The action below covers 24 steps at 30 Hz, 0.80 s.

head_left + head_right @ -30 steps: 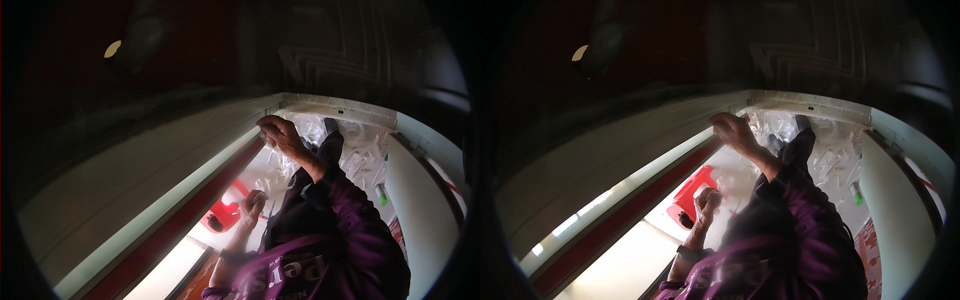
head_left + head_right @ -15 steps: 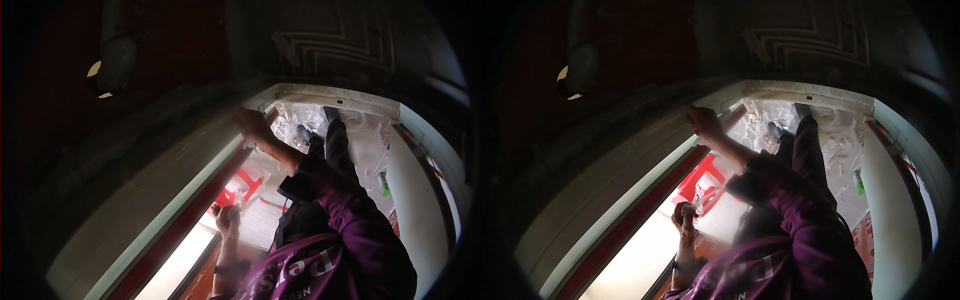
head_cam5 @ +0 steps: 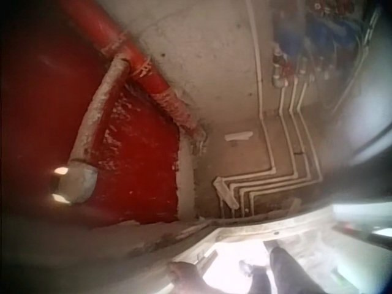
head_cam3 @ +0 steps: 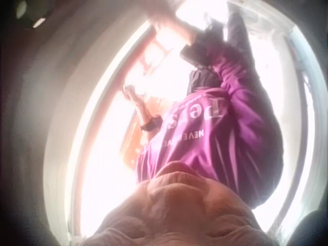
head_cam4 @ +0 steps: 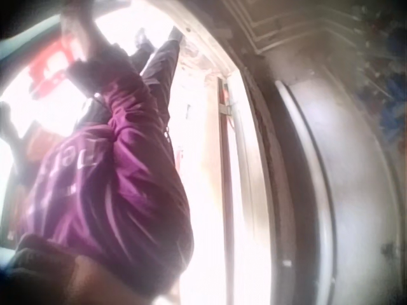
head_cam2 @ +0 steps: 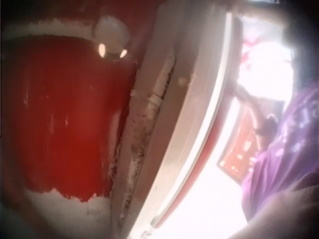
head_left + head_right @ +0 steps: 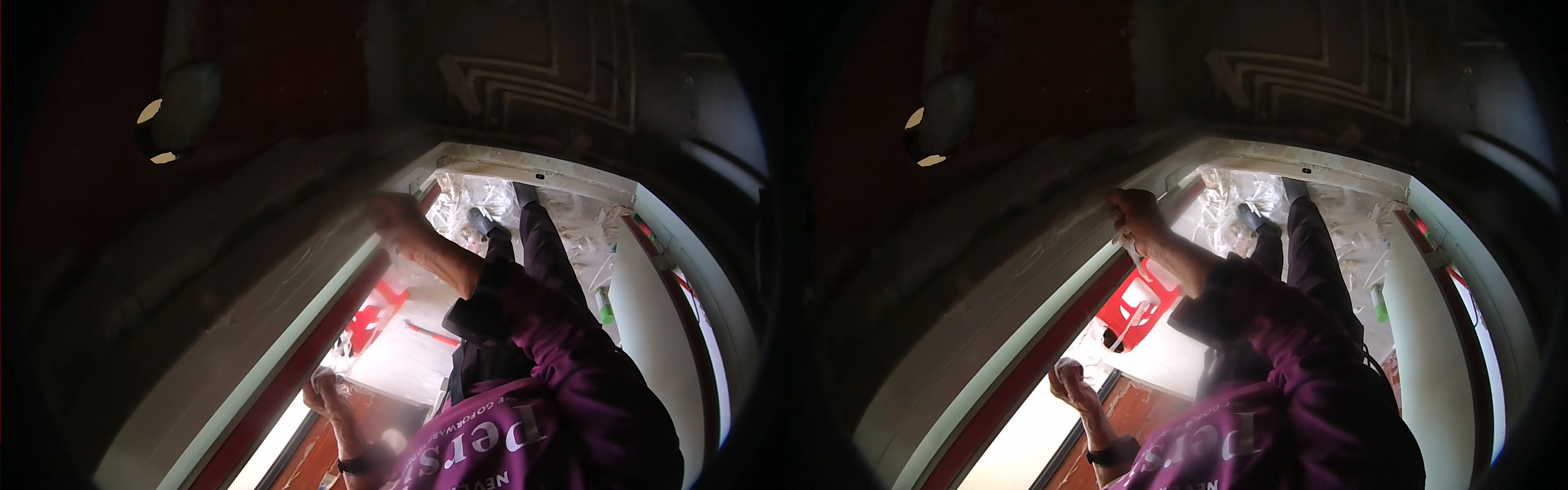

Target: Installing a plastic or rubber weather-stripping seal into a door frame or cabinet edge.

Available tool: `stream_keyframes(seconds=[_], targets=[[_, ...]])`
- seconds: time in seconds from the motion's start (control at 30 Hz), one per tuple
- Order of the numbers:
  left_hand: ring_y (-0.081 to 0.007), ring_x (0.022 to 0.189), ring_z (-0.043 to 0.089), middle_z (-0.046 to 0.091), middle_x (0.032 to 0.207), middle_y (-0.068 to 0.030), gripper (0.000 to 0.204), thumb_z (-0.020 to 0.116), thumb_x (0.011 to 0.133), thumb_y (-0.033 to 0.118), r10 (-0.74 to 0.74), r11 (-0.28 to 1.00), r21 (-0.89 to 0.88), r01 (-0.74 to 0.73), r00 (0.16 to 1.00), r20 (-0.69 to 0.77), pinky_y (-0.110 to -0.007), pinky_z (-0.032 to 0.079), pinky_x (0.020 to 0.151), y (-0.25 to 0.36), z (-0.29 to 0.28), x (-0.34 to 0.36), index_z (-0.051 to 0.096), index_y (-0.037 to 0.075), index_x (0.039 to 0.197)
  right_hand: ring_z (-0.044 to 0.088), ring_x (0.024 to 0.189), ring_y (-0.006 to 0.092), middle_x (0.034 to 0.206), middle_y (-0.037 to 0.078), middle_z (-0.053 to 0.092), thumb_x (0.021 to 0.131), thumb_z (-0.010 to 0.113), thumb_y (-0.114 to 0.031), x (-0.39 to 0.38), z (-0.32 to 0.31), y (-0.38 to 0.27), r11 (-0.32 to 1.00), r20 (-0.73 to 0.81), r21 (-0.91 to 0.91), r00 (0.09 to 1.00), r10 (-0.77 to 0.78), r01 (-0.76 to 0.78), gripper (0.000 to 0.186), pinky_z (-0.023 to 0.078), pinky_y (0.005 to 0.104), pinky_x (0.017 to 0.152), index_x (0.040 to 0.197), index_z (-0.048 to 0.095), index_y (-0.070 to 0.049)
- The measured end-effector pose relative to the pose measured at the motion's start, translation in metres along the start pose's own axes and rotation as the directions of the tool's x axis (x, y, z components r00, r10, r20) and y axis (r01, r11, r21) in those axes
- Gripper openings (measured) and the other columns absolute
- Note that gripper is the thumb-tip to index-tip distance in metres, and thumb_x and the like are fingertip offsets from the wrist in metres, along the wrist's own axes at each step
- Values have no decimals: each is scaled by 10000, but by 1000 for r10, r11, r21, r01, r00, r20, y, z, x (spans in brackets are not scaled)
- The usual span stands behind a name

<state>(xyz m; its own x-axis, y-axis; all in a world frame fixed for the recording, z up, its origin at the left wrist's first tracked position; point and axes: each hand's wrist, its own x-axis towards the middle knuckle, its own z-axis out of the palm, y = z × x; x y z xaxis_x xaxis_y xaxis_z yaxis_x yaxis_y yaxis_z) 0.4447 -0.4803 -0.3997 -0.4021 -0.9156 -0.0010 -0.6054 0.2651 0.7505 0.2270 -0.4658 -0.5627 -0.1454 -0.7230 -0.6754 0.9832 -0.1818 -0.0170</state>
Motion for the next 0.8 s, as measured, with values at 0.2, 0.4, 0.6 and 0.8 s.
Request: stream_keyframes(seconds=[0.2, 0.4, 0.6, 0.8], targets=[[-34, 456, 310, 435, 550, 24, 83, 468, 757, 119, 28, 994, -102, -31, 999, -31, -188, 207, 408, 2, -8, 5, 498, 46, 780, 317, 339, 81, 490, 18, 380, 656, 463, -84, 20, -6, 11, 971, -77, -97, 971, -228, 220, 145, 236, 228, 273, 529, 397, -62], [-61, 557, 451, 518, 677, -20, 148, 454, 766, 141, -55, 987, -154, 40, 994, -92, -187, 300, 436, 8, -6, -1, 512, 34, 852, 435, 461, 139, 556, 52, 428, 656, 469, -66, 45, -28, 30, 159, 345, -688, 511, -787, 708, 102, 362, 255, 397, 574, 438, -14], [-55, 504, 357, 444, 618, 6, 256, 457, 767, 280, -82, 996, -36, 79, 991, -107, -206, 234, 416, 19, -4, 3, 501, 36, 829, 455, 516, 116, 657, 6, 460, 700, 468, -45, 48, -38, 29, 536, 158, -700, 835, -527, 472, 157, 370, 214, 394, 857, 477, -44], [-90, 534, 404, 442, 651, -21, 283, 436, 752, 300, 20, 929, 366, 56, 980, -199, -202, 272, 405, 7, -19, -1, 501, 26, 768, 368, 425, 65, 626, -32, 403, 820, 396, -298, 129, -128, 30, 985, -226, 107, 968, -106, 133, 383, 294, 219, 302, 1143, 359, -98]])
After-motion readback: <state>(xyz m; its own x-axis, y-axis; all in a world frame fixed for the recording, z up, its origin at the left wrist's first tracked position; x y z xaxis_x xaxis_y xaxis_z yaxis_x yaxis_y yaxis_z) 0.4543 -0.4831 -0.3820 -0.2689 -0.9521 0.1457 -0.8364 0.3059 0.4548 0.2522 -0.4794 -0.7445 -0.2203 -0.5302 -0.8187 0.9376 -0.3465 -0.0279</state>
